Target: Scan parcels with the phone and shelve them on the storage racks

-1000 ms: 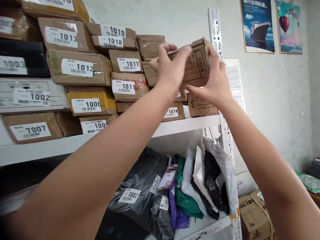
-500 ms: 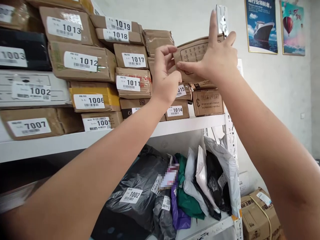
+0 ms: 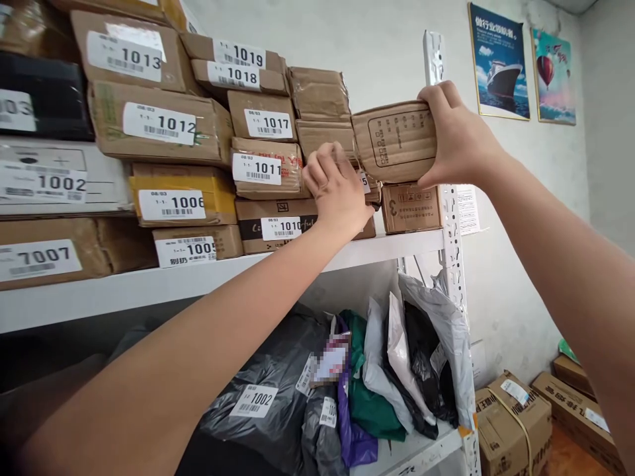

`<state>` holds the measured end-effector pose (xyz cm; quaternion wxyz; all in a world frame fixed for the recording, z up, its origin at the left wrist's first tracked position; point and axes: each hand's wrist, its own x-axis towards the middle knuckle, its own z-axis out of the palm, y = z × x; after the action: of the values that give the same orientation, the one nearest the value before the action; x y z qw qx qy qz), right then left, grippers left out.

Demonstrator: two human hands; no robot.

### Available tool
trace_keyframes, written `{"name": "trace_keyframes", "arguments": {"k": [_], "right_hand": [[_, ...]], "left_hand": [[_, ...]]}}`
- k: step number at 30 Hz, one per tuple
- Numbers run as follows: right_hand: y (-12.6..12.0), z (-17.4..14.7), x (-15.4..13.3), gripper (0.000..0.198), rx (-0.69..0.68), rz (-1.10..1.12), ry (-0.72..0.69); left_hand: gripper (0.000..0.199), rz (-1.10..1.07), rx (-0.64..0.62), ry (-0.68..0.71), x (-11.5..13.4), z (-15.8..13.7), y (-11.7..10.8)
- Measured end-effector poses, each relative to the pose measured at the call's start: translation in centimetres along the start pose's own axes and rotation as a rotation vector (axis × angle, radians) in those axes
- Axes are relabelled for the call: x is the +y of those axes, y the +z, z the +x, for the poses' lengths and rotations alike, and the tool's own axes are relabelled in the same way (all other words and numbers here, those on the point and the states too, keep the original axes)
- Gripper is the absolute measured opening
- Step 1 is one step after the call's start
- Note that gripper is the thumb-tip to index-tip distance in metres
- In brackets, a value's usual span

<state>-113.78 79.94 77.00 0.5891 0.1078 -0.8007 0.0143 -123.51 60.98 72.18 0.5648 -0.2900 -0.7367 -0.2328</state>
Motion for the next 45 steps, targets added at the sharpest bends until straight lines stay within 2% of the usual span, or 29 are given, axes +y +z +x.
{"name": "trace_keyframes", "arguments": {"k": [5,10,22,28,32,36,40,45], "right_hand": [[-0.2,-0.5,0.1,0.112,0.014,0.063,-0.005],[0.2,-0.5,0.5,0.11,0.048,0.044,-0.059],[0.9,-0.1,2.2,0.095,0.112,0.267,-0.187],[2.3,-0.1,4.0,0.101,0.143,0.31,-0.142],[2.3,1.4,4.8,0.11,0.064,0.21,-0.084],[2.5,2.2,4.0,0.108,-0.016,0.053,-0.071],[4.6,1.8,2.8,0.112,-0.122,-0.064,-0.049],[7.1,3.1,4.5,0.115,-0.076,-0.047,-0.118]], "left_hand": [[0.093,0.12,-0.123,0.155,-0.9,1.9,-0.2],[0.097,0.101,-0.178,0.254,-1.6,4.0,-0.4],[0.104,-0.031,-0.204,0.282,-2.5,4.4,-0.3],[0.095,-0.034,-0.207,0.268,-2.9,4.8,0.1],[0.09,-0.019,-0.172,0.263,-3.3,4.9,0.4],[0.086,0.066,-0.152,0.356,-3.9,5.1,0.7],[0.089,0.094,-0.11,0.418,-4.4,5.3,0.9],[0.083,0.127,-0.099,0.441,-4.7,5.1,1.1]]}}
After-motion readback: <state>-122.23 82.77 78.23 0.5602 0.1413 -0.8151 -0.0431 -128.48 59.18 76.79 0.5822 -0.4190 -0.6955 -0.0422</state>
